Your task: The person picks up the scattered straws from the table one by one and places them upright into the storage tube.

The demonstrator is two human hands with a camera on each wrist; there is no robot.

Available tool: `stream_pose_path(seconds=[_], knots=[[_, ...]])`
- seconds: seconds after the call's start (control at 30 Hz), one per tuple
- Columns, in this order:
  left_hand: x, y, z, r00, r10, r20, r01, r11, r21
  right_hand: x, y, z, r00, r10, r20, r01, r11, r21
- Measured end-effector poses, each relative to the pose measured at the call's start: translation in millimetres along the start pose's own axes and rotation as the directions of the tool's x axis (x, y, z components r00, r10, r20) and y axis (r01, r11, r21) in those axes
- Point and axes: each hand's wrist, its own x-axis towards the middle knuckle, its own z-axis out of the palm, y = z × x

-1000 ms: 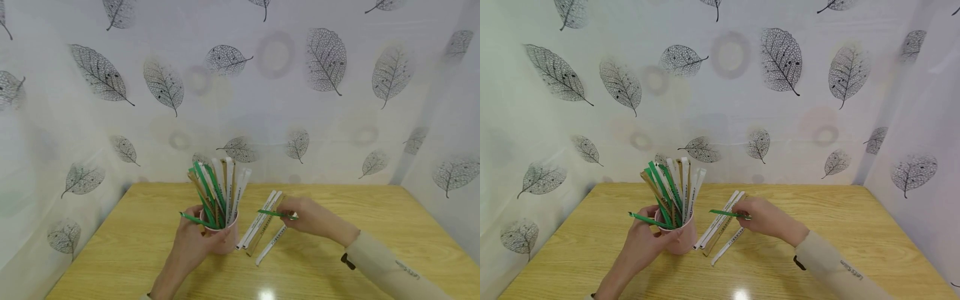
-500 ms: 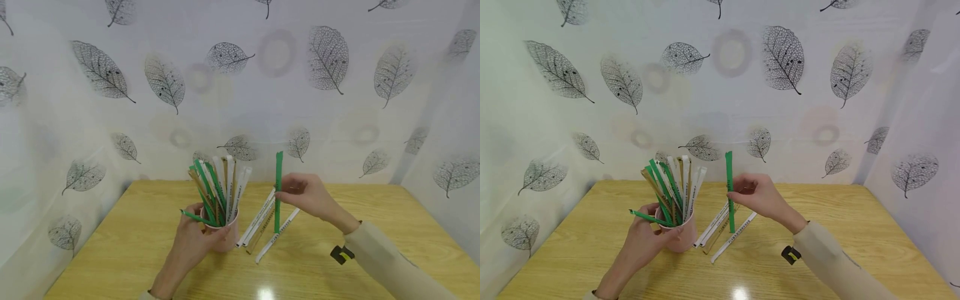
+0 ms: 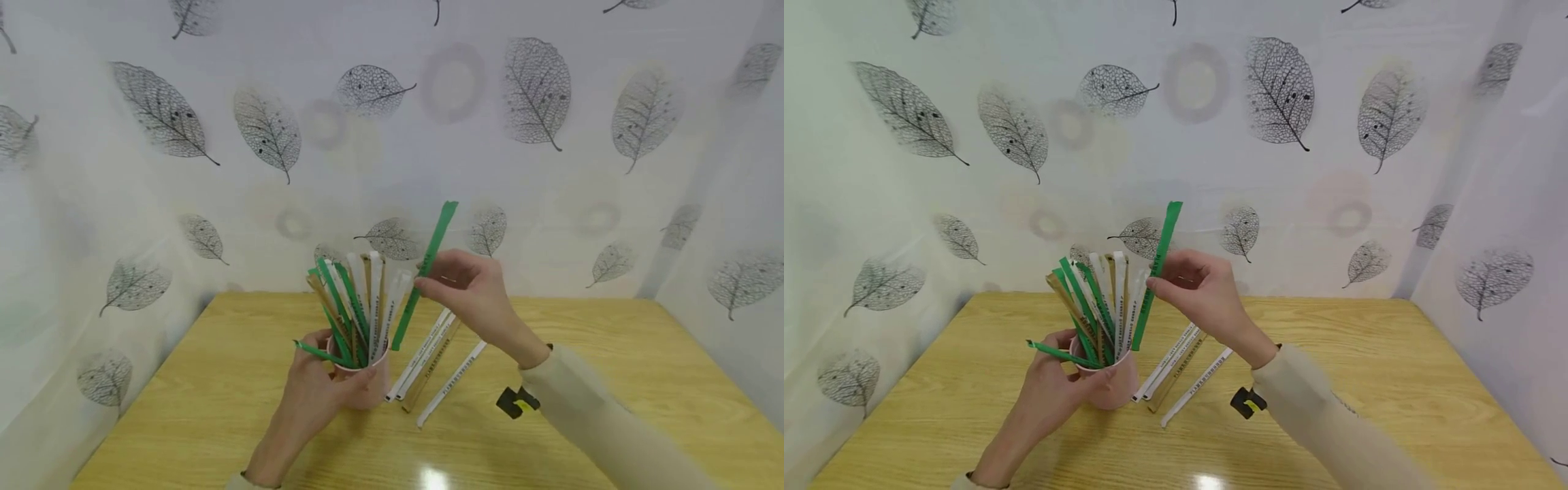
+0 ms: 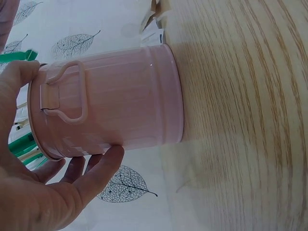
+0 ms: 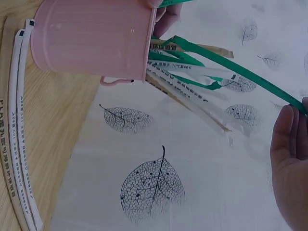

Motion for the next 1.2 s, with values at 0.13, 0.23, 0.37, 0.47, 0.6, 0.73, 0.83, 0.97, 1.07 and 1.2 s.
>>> stream_pose_path(seconds=[0.13,0.23,0.37,0.47,0.6,0.73,0.83,0.97,1.07,1.2], knots=[[0.7,-1.0,-0.1,1.0,-0.001,0.007,0.001,1.0,-0.028,5.7,3.4,14.7,1.0,-0.022,0.008,0.022,1.0,0.001],[0.9,-1.3,-0.3,1.0,0.0,0.007,0.0,1.0,-0.03,7.2,8.3,23.3,0.999,-0.018,0.028,0.019,0.999,-0.034],[1.2,-1.2,-0.3,1.0,0.011,0.01,-0.011,1.0,-0.021,4.8,17.3,30.0,0.998,0.0,0.068,0.005,0.998,-0.068],[0.8,-1.3,-0.1,1.0,0.015,0.012,-0.015,0.999,-0.032,1.2,25.4,33.0,0.994,0.019,0.105,-0.011,0.996,-0.085],[-0.1,-2.1,0.0,1.0,0.019,0.008,-0.018,0.999,-0.028,-3.5,32.1,38.5,0.986,0.05,0.157,-0.032,0.992,-0.119],[-0.4,-2.9,0.2,1.0,0.025,0.005,-0.025,1.0,-0.014,-9.9,37.4,44.6,0.977,0.077,0.201,-0.046,0.987,-0.155],[-0.9,-2.8,0.3,1.0,0.025,0.011,-0.025,1.0,-0.008,-15.9,44.2,47.7,0.969,0.089,0.231,-0.052,0.985,-0.163],[-1.4,-2.7,0.2,1.0,0.027,0.014,-0.027,1.0,0.008,-21.3,50.9,51.0,0.96,0.087,0.267,-0.042,0.985,-0.17],[-1.3,-2.9,0.2,0.999,0.031,0.007,-0.032,0.999,0.026,-23.0,54.0,52.9,0.955,0.064,0.291,-0.013,0.984,-0.175],[-1.3,-3.2,0.0,0.999,0.038,0.0,-0.038,0.998,0.041,-24.9,58.4,54.6,0.95,0.022,0.312,0.041,0.98,-0.194]])
